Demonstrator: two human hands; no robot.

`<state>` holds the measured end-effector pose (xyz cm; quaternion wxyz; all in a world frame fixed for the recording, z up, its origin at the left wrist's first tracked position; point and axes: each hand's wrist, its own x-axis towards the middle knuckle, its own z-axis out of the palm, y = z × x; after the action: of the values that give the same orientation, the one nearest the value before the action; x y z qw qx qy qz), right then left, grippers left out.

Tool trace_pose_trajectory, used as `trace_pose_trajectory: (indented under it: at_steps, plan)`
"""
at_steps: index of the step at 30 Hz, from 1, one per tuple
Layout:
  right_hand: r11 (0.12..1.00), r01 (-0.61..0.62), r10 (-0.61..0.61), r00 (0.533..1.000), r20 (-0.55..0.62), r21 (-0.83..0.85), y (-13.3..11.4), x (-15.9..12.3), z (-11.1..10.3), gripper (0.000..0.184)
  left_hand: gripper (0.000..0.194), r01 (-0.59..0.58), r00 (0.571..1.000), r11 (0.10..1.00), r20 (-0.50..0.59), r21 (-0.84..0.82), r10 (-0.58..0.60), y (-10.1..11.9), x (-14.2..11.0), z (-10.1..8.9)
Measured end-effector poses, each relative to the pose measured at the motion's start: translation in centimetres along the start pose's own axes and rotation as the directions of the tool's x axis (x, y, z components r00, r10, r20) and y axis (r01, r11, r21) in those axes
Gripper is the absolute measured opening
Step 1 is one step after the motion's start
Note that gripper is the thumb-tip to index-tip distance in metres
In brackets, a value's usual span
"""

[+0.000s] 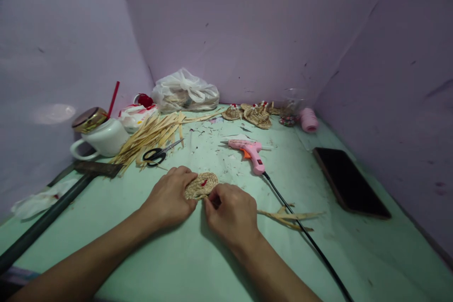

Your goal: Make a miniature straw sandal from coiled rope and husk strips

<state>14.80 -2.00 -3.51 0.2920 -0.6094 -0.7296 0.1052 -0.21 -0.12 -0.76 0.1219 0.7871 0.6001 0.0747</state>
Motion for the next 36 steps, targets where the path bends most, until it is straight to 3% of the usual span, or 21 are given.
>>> trace_pose_trajectory:
  at_steps: [8,19,26,30,36]
  plan:
    - [0.993,0.121,-0.121,0.992,-0.043,-0.007,0.3,-0.4,0.3,0.014,0.026,0.018,1.0,1.0,0.022,0.022,-0.018,-0.2,0.1,-0.2]
    - [0.992,0.077,-0.071,0.996,0.055,-0.103,-0.4,-0.3,-0.7,0.009,0.021,0.037,0.999,0.999,-0.025,0.0,-0.036,-0.4,0.3,0.0]
    - [0.991,0.1,-0.098,0.995,0.027,-0.086,-0.3,-0.4,-1.0,0.016,0.02,0.021,0.999,0.999,-0.037,0.039,-0.019,0.0,0.2,0.0]
    - [0.983,0.166,-0.162,0.985,0.051,-0.08,-0.3,-0.4,-1.0,0.008,0.03,-0.006,0.997,1.0,0.072,-0.001,0.006,-0.3,0.3,-0.9]
    - [0.98,0.124,-0.112,0.99,0.085,-0.157,-0.1,-0.5,-1.4,0.01,0.039,-0.01,0.972,0.956,0.222,-0.293,0.078,-1.9,0.7,-2.8]
